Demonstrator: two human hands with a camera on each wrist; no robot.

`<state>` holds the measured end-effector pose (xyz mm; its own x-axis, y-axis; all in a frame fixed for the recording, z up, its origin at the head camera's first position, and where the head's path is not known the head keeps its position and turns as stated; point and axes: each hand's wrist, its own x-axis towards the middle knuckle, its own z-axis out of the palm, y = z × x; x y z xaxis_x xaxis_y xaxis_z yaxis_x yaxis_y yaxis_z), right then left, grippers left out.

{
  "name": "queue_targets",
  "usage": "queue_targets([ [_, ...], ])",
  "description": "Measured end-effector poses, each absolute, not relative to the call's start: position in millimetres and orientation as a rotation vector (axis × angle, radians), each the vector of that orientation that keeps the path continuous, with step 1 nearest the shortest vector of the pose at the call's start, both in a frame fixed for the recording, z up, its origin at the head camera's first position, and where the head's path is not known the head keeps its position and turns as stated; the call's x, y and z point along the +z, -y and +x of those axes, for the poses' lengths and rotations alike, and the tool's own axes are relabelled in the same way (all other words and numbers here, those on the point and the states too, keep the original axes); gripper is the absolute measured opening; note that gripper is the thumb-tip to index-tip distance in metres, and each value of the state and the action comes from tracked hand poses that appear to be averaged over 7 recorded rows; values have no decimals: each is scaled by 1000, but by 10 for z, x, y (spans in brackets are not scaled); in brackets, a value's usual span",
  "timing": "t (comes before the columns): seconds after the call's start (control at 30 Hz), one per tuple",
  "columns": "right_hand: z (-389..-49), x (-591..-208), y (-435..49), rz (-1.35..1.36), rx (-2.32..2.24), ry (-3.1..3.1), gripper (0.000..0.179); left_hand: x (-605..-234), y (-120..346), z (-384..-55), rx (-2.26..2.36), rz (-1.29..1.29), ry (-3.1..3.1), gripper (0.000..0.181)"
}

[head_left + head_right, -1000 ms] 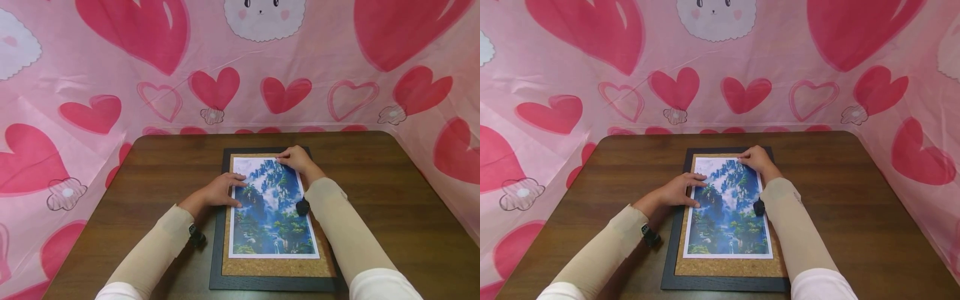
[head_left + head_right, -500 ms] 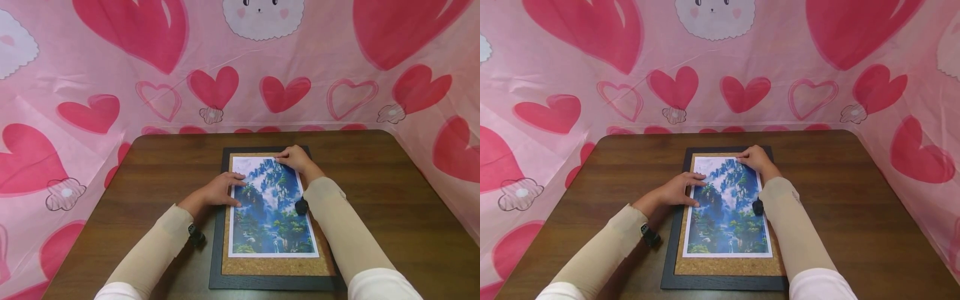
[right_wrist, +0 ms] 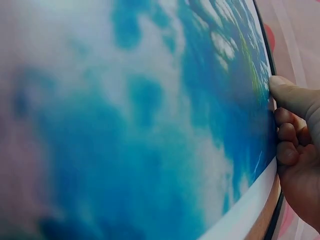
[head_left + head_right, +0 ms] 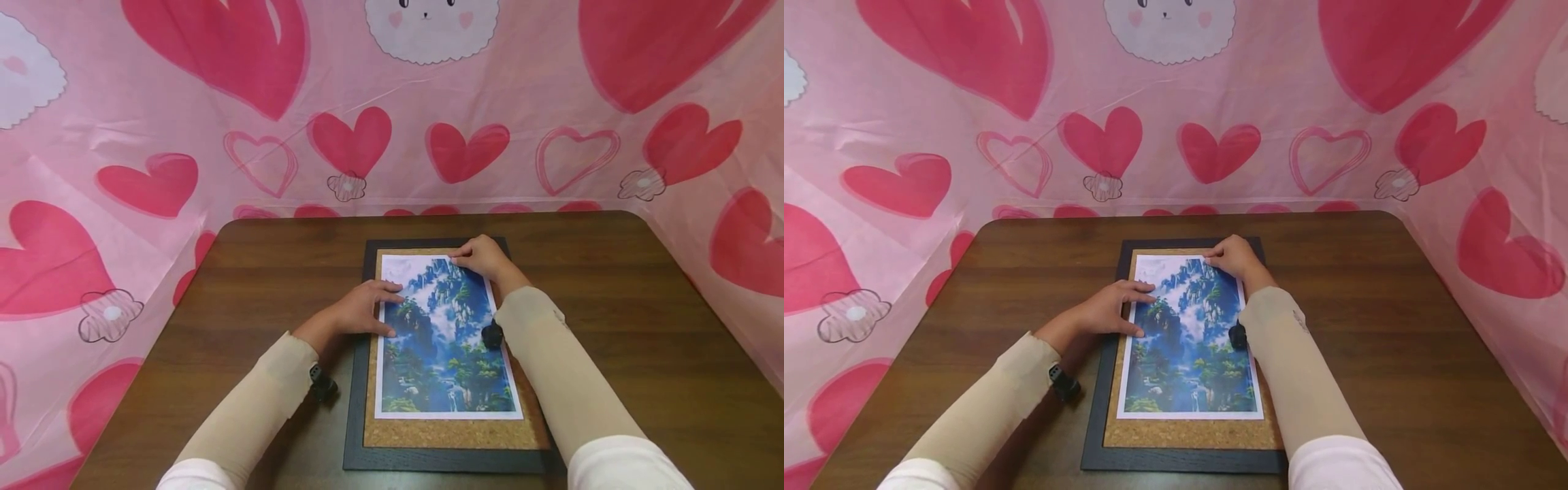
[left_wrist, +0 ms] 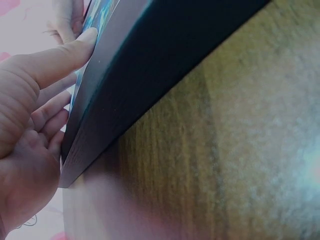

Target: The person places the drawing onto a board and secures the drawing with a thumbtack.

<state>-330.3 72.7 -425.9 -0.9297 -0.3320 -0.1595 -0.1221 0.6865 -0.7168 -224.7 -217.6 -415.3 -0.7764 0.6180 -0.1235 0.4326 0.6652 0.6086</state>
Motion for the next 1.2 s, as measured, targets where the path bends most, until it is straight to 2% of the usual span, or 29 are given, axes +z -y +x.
queue_targets([
  [0.6, -3286, -4286, -754, -294, -1227, -2578, 33, -4171, 2172, -2260, 834, 799, -2556, 63],
  [0.9, -3262, -4258, -748, -229, -1295, -2581, 20, -4171, 2174, -2261, 850, 799, -2554, 62],
  [1.2, -3274, -4307, -777, -225, -1304, -2561, 21, -4180, 2172, -2269, 845, 788, -2556, 62],
])
